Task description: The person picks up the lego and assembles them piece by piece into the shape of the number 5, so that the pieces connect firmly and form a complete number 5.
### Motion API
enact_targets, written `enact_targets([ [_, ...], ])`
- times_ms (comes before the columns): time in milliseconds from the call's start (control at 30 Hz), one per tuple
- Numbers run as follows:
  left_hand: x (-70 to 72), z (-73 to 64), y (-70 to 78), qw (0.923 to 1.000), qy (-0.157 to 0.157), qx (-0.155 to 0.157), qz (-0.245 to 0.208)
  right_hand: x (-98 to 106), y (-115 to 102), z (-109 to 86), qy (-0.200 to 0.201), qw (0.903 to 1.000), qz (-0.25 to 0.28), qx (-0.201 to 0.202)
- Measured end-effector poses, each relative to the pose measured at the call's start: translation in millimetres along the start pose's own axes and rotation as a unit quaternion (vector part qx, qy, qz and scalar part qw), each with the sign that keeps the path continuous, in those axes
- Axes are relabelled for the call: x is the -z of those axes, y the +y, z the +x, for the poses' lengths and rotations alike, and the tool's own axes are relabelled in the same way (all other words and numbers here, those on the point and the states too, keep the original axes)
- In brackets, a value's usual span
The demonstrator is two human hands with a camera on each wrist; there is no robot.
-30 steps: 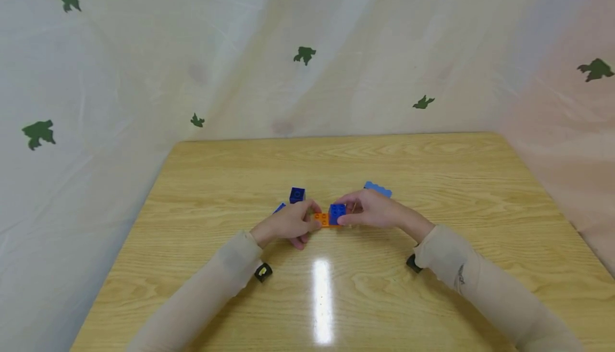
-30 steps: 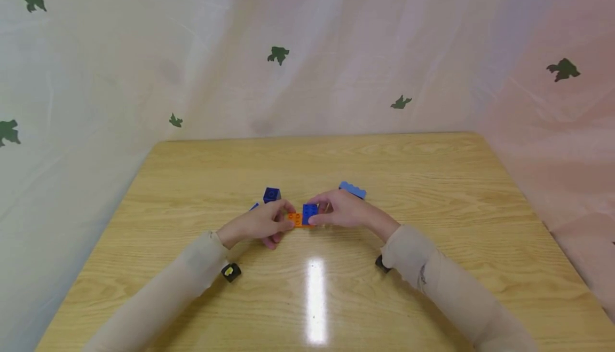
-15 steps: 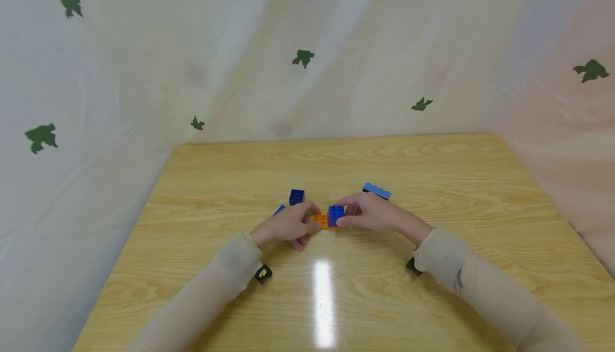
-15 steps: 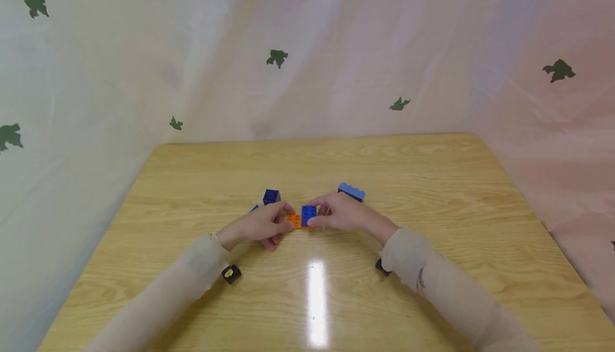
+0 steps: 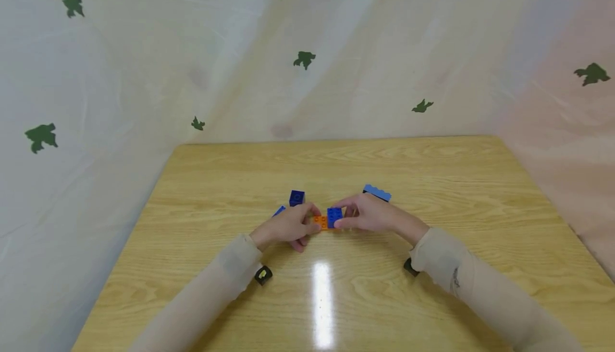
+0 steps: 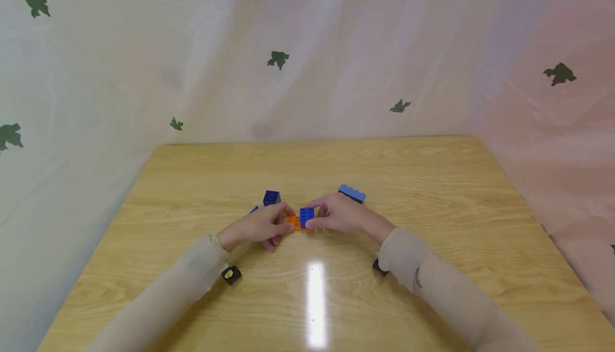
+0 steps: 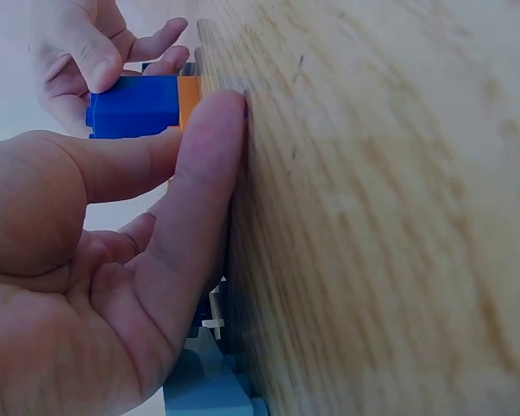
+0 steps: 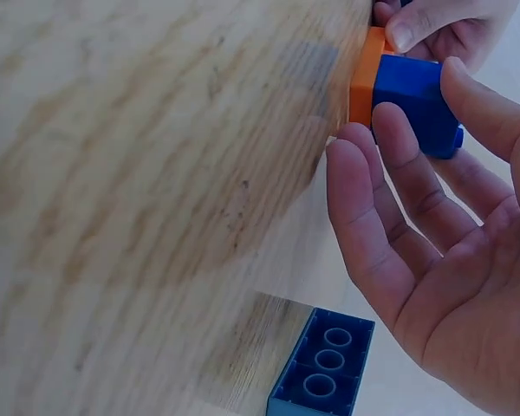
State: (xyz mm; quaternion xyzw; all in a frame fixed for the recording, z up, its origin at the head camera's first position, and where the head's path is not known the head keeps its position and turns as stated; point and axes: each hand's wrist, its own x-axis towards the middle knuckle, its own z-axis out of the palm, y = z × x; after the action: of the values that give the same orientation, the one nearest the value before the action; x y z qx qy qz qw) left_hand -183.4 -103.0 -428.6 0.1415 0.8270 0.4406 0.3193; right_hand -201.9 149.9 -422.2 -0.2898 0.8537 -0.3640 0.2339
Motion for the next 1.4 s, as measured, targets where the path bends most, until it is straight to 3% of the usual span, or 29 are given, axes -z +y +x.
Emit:
enact_targets([
  [333, -0.8, -0.2, -2.5, 1.0, 0.002, 0.006, -0.001, -3, 5, 0.2, -0.015, 0.9989, 0.045, 0.002],
  [700, -3.8, 2.1, -4.3, 1.0, -0.003, -0.002, 0.002, 0, 4, -7.7, -0.011, 0.9993, 0.034, 0.012],
  [800, -4.3, 1.5, -3.8, 1.0, -0.002, 0.0, 0.005, 5, 9, -11.2, 0.019, 0.9995, 0.013, 0.024],
  [933, -4.6, 0.9, -3.7, 1.0, -0.002, -0.003, 0.007, 16, 20, -18.8, 0.088, 0.9958, 0.004, 0.024],
  [1067, -4.2, 0.8, -3.8, 0.9999, -0.007, -0.013, 0.004, 32, 33, -30.5, 0.155, 0.9876, 0.025, -0.003],
  [1200, -2.6, 0.2, -4.0, 0.9998, -0.006, -0.019, 0.005, 46, 43, -40.8, 0.195, 0.9791, 0.035, -0.045],
  [1400, -0.3, -2.2, -3.6, 0.9998, -0.006, -0.017, 0.003, 55, 59, -48.0, 0.171, 0.9769, 0.061, -0.113],
])
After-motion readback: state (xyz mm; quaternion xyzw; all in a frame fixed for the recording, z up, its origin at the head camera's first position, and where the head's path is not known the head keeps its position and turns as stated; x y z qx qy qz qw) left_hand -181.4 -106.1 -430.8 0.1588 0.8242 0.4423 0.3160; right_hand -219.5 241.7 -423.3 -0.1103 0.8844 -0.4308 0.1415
